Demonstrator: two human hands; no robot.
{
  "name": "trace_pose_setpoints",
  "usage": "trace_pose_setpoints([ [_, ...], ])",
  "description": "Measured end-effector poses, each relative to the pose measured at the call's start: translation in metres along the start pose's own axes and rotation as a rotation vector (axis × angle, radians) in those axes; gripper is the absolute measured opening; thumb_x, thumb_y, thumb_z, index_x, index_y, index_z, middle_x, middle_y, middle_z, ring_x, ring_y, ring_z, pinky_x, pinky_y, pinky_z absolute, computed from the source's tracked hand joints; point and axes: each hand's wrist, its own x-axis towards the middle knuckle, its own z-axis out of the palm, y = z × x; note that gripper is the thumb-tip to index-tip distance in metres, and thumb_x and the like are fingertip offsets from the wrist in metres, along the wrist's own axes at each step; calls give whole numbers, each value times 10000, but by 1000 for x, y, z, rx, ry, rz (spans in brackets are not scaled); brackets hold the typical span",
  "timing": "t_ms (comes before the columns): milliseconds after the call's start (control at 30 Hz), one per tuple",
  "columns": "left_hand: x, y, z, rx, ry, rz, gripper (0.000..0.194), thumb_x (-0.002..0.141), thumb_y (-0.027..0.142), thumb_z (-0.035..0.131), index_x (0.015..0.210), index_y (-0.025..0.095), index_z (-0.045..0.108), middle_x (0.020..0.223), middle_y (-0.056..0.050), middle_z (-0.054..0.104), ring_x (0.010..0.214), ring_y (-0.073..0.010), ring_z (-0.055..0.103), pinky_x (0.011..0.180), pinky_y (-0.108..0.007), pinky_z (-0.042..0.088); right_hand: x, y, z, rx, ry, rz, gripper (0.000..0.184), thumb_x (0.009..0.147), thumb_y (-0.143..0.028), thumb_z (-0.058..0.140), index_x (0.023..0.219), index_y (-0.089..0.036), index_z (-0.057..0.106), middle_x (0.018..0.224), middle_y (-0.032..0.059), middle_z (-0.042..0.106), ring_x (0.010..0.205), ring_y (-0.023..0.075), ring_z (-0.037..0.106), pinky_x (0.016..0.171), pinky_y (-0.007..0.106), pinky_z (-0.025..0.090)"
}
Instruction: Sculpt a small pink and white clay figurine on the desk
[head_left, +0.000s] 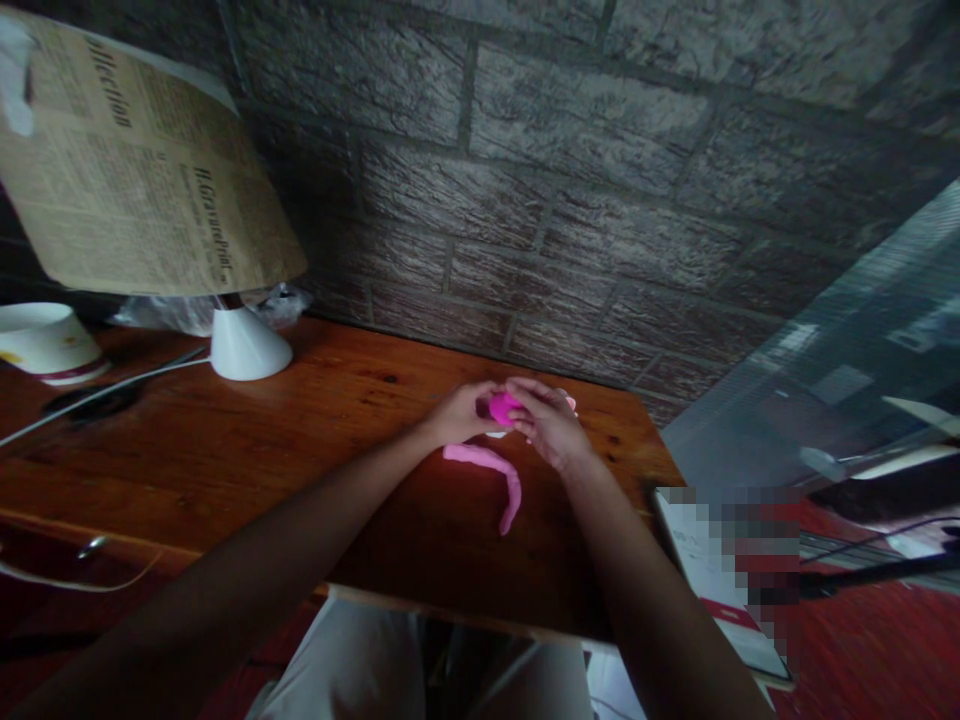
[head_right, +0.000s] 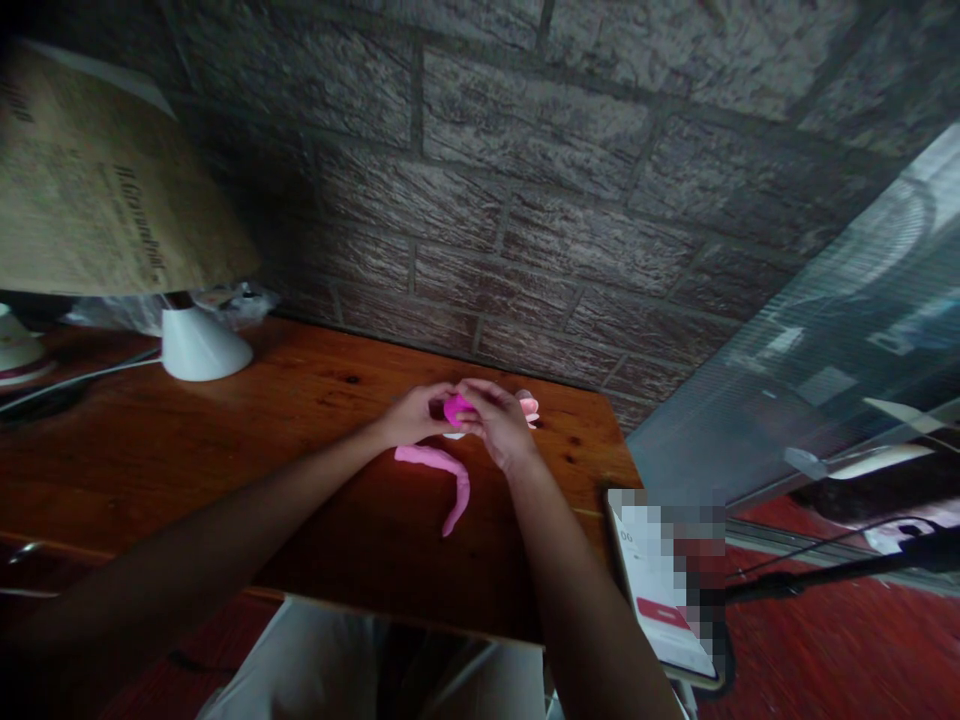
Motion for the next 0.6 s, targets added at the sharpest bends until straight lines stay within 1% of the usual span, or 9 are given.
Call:
trace_pose_setpoints([
  [100,0,0,1,-13,9,-12,450,627,275,810,1020,126,649,985,-99,714,864,-196,655,830,-335,489,2,-1,-4,23,14,21,263,659,-211,799,897,-198,687,755,-14,738,494,50,634,439,102,499],
  [267,-1,1,1,-61,-14,-24,472,625,242,811,1052,129,645,1009,-98,715,879,-194,659,838,-330,491,3,-1,-7,61,7,83,155,715,-199,766,848,-205,685,698,-38,715,442,16,591,417,65,467],
  [367,-1,1,1,-77,-25,-45,464,628,234,809,1049,125,647,1000,-93,716,871,-191,659,834,-326,494,3,-1,-6,73,17,103,145,721,-176,758,843,-205,685,718,-35,715,447,11,583,405,58,452],
  [433,-1,2,1,-83,-34,-55,454,631,236,809,1042,128,651,1001,-89,714,881,-193,657,841,-329,493,4,-4,-7,73,18,105,136,729,-216,760,840,-202,682,772,-18,725,449,16,573,381,71,439],
  [500,-1,3,0,-88,-34,-63,457,634,238,808,1049,133,650,1019,-89,709,903,-195,653,860,-338,489,4,-10,-10,78,13,88,172,743,-317,754,834,-195,676,860,12,736,434,20,541,338,95,409],
  [567,-1,4,0,-103,-5,-72,498,626,239,812,1081,138,635,1070,-98,696,945,-200,645,892,-348,477,5,-18,-17,97,31,24,253,734,-414,747,840,-198,667,930,31,738,416,21,495,313,121,377],
  [600,-1,5,-1,-123,15,-80,530,619,239,813,1103,139,622,1103,-103,685,969,-203,641,906,-351,471,6,-21,-22,107,58,-32,276,714,-424,759,847,-204,661,936,28,737,414,21,479,318,130,372],
])
